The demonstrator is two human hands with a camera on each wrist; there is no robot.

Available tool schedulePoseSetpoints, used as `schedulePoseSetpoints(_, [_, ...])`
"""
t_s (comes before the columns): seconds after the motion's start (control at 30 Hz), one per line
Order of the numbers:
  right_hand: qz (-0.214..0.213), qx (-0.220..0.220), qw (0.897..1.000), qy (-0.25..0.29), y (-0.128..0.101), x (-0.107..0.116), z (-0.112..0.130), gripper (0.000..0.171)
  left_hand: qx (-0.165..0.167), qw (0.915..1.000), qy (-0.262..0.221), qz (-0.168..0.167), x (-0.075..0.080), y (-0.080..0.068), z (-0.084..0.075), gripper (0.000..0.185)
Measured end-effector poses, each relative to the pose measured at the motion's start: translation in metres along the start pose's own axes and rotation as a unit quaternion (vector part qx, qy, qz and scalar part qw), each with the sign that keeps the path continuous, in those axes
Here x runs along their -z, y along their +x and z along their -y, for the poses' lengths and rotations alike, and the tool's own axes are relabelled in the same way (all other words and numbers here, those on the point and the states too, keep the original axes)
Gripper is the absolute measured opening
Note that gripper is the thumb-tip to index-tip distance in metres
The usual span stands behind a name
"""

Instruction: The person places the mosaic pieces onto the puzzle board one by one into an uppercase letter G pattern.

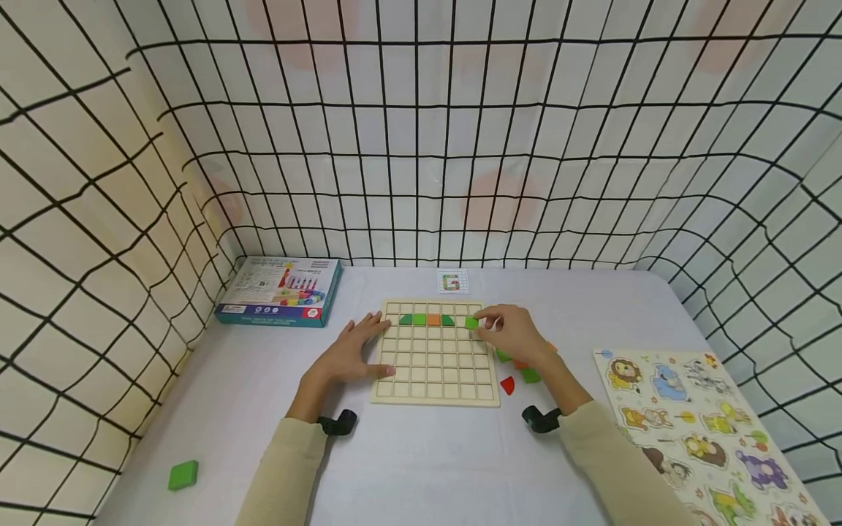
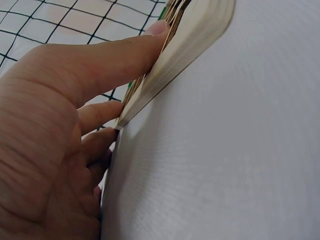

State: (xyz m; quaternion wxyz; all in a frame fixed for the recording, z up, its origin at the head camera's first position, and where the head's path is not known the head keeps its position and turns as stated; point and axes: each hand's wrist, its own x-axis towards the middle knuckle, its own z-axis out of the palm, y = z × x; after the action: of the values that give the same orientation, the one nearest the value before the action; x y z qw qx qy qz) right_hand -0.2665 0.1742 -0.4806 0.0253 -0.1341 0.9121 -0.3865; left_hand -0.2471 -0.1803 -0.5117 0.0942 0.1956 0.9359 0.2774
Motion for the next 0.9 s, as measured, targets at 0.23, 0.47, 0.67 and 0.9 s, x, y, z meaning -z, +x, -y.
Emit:
schedulePoseSetpoints(0.23, [0.012,0.017,1.0,0.024,0.01,-0.019,0.015,0.028,0.004,1.0,-0.006,0.0,0.001,-0.002,-0.001,0.096])
schedulePoseSetpoints(0.47, [0.028,0.029,0.999,0.035,0.022,-0.04,0.027,0.027,-0.002,1.0,-0.005,-0.001,0.002,-0.001,0.0,0.096])
schedulePoseSetpoints(0.67, [0.045,0.027,0.997,0.057,0.029,-0.058,0.037,0.03,-0.002,1.0,-0.008,-0.001,0.002,-0.002,0.001,0.096])
schedulePoseSetpoints(0.9, [0.061,0.025,0.997,0.049,0.033,-0.072,0.046,0.031,-0.009,0.9999,-0.005,-0.001,0.002,-0.001,0.001,0.096])
